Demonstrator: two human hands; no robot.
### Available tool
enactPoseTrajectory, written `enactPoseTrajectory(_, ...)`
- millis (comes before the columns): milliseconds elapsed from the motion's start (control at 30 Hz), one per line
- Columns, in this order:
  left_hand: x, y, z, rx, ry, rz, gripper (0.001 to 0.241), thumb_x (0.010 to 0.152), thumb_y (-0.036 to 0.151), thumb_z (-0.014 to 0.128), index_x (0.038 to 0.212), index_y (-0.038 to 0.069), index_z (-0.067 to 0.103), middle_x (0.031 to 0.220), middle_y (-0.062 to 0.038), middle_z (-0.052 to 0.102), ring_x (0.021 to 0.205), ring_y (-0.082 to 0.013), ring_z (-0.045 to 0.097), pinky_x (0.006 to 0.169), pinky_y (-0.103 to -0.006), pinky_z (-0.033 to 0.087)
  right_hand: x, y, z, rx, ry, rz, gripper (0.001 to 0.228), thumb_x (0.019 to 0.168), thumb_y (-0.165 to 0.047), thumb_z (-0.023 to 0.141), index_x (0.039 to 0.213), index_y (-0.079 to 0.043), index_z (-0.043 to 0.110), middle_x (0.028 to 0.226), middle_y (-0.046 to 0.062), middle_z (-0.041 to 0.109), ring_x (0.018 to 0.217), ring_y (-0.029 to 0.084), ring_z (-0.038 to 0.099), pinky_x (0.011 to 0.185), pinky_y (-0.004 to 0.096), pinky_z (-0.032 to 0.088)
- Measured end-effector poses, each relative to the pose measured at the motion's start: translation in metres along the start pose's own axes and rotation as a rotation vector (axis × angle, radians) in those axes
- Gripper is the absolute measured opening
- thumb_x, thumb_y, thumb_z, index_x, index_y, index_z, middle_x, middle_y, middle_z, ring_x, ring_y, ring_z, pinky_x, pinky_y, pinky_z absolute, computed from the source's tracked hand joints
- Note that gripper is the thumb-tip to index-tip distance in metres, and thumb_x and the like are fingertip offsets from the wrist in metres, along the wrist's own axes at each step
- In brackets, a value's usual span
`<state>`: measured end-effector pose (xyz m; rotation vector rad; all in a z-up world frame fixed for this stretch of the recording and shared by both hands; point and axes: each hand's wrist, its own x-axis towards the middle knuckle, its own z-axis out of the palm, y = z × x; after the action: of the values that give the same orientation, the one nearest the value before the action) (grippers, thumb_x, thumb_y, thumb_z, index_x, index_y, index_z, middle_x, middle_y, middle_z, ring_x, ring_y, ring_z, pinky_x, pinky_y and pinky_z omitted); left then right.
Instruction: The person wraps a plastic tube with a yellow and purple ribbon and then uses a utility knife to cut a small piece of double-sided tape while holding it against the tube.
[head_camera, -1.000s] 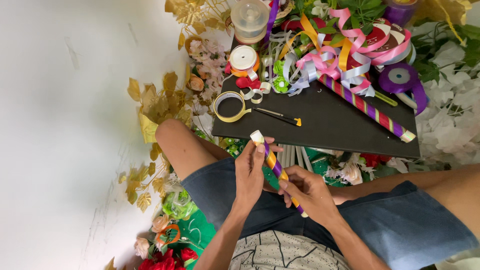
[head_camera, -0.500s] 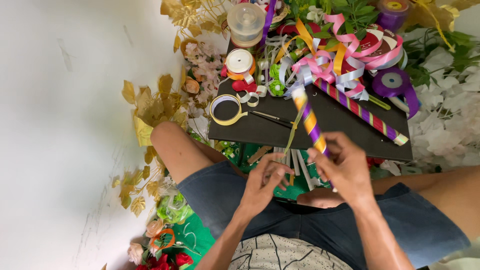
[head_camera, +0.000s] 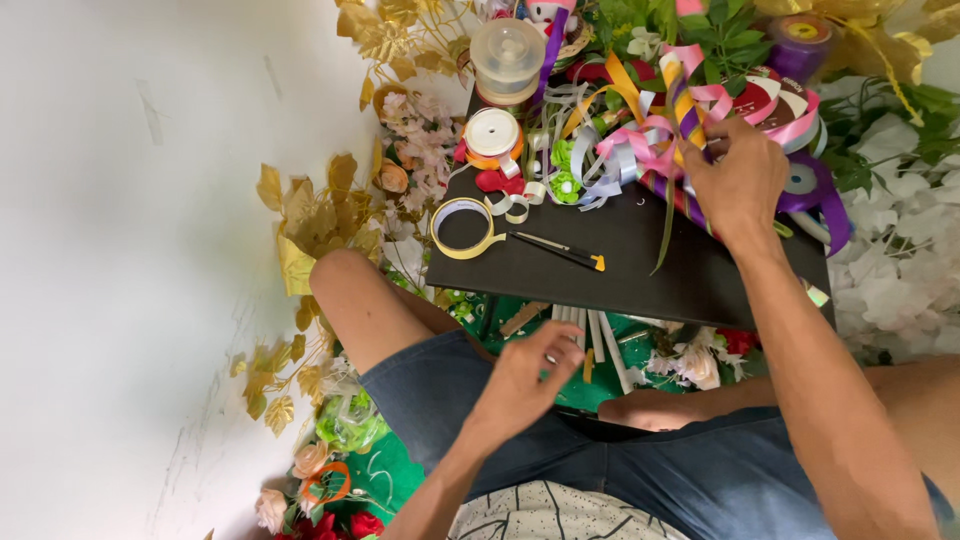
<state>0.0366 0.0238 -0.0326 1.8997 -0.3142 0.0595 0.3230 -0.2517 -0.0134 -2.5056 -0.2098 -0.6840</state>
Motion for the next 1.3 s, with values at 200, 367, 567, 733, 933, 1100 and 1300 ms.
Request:
enactPoseTrajectory(200, 0.052, -0.009, -0.087, 0.771, 0.418, 0.16, 0.036, 0.108, 0.002, 0.075, 0.144, 0.006, 0.068, 0.116, -0.013, 0.069, 0.104, -0.0303, 0.07, 0.088, -0.0431, 0.065, -0.032, -0.018, 0.016, -0.327, 0.062, -0.182, 0.036, 0.091, -0.028, 0.1, 0.115, -0.005, 0.084, 0.089, 0.013, 0.08, 0.086, 0.036, 0.079, 0.074, 0.049, 0.063)
enactPoseTrajectory(367, 0.088, -0.056, -0.095, 1.11, 0.285, 0.157, 0.054, 0.103, 0.007, 0.081, 0.151, 0.018, 0.061, 0.111, -0.009, 0.063, 0.102, -0.0295, 0.067, 0.092, -0.0453, 0.059, -0.037, -0.023, 0.012, -0.448, 0.2, -0.291, 0.037, 0.089, -0.026, 0.101, 0.114, -0.009, 0.08, 0.095, 0.009, 0.071, 0.093, 0.031, 0.077, 0.076, 0.041, 0.064)
enactPoseTrajectory(567, 0.083, -0.055, -0.107, 1.025, 0.254, 0.175, 0.033, 0.105, 0.002, 0.075, 0.134, 0.016, 0.068, 0.098, -0.007, 0.064, 0.094, -0.0326, 0.072, 0.083, -0.0446, 0.062, -0.074, -0.058, -0.027, -0.196, 0.244, -0.359, 0.025, 0.1, -0.014, 0.094, 0.119, -0.01, 0.079, 0.098, 0.008, 0.064, 0.092, 0.032, 0.074, 0.077, 0.041, 0.062)
enactPoseTrajectory(733, 0.037, 0.031, -0.098, 0.709, 0.339, 0.125, 0.025, 0.11, 0.0, 0.069, 0.134, 0.008, 0.067, 0.098, -0.013, 0.063, 0.094, -0.0399, 0.073, 0.077, -0.0481, 0.064, -0.123, -0.071, -0.07, 0.191, 0.013, -0.221, 0.015, 0.106, -0.008, 0.089, 0.12, -0.007, 0.083, 0.101, 0.007, 0.079, 0.08, 0.027, 0.075, 0.067, 0.041, 0.06)
enactPoseTrajectory(933, -0.011, 0.046, -0.003, -0.138, 0.21, -0.095, 0.023, 0.103, 0.001, 0.076, 0.125, 0.003, 0.07, 0.107, -0.013, 0.079, 0.079, -0.0183, 0.08, 0.061, -0.0267, 0.074, -0.173, -0.076, -0.129, 0.491, -0.408, 0.138, 0.022, 0.11, -0.026, 0.071, 0.128, -0.017, 0.078, 0.113, 0.003, 0.083, 0.095, 0.023, 0.082, 0.09, 0.043, 0.071)
enactPoseTrajectory(1100, -0.003, 0.025, 0.073, -0.405, 0.025, -0.276, 0.032, 0.112, 0.032, 0.07, 0.137, 0.012, 0.07, 0.118, -0.005, 0.075, 0.106, -0.021, 0.075, 0.087, -0.0401, 0.064, -0.2, -0.062, -0.14, 0.557, -0.642, 0.39, 0.029, 0.104, -0.03, 0.072, 0.129, -0.018, 0.082, 0.098, 0.003, 0.083, 0.072, 0.023, 0.078, 0.074, 0.045, 0.07)
enactPoseTrajectory(1300, 0.003, 0.008, 0.111, -0.282, -0.028, -0.245, 0.051, 0.109, 0.051, 0.066, 0.143, 0.013, 0.069, 0.119, -0.005, 0.075, 0.106, -0.0217, 0.076, 0.078, -0.0376, 0.061, -0.201, -0.049, -0.151, 0.655, -0.617, 0.418, 0.018, 0.101, -0.026, 0.078, 0.11, -0.013, 0.088, 0.104, 0.003, 0.084, 0.087, 0.019, 0.076, 0.07, 0.038, 0.069)
